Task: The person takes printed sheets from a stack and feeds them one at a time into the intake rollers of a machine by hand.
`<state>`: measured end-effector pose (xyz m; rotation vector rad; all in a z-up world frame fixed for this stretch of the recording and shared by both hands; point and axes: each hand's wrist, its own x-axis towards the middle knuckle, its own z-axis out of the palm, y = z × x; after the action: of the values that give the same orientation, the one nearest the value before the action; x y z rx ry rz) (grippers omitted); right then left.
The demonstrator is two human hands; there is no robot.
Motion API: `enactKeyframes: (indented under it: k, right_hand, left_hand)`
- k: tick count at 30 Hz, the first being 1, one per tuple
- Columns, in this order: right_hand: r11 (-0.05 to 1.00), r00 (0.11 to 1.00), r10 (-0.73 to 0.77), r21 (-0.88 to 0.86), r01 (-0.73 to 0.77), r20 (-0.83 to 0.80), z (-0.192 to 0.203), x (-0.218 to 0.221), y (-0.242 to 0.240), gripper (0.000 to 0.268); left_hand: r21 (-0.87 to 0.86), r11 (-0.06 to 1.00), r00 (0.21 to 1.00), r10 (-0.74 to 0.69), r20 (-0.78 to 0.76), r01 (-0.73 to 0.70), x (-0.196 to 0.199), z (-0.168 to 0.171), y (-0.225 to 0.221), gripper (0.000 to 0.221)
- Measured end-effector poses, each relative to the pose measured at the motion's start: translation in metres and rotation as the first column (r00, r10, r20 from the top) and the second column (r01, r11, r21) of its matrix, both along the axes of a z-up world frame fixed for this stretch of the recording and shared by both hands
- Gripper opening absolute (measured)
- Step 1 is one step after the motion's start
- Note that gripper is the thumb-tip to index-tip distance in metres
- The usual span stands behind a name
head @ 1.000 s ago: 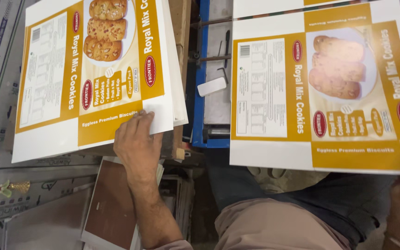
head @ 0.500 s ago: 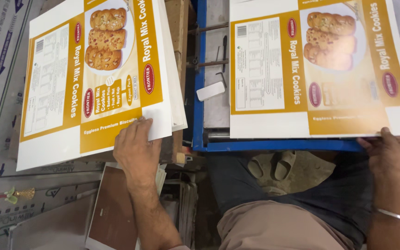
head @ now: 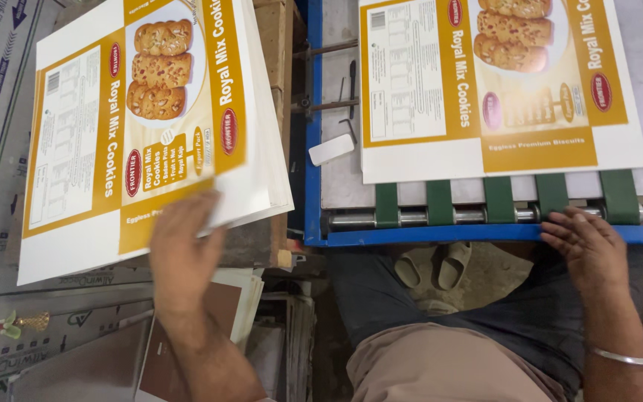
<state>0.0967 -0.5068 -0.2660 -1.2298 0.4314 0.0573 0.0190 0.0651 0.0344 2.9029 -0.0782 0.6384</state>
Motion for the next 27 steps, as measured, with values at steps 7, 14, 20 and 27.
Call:
enactKeyframes:
  k: [7, 14, 20, 27]
  right_hand:
    - [0.976, 0.978, 0.209, 0.056, -0.209, -0.003, 0.067, 0.000, 0.063, 0.038]
    - [0.671, 0.767, 0.528, 0.373, -0.640, 0.365, 0.142, -0.007, 0.163, 0.044]
    - [0.895, 0.978, 0.167, 0.396, -0.205, 0.128, 0.137, 0.012, 0.164, 0.052]
    - [0.983, 0.929, -0.114, 0.177, 0.053, 0.352, 0.072, 0.055, 0.049, 0.048]
  left_hand:
    - [-0.166, 0.986, 0.960, 0.027, 0.280, 0.021, 0.007, -0.018, -0.037, 0.048]
    - [0.145, 0.960, 0.969, -0.246, 0.028, 0.240, 0.018, -0.043, -0.211, 0.046]
    - [-0.044, 0.961, 0.955, -0.278, -0.105, 0.275, 0.003, -0.034, -0.190, 0.067]
    - [0.165, 0.980, 0.993, 0.112, 0.031, -0.115, 0.003, -0.028, -0.078, 0.069]
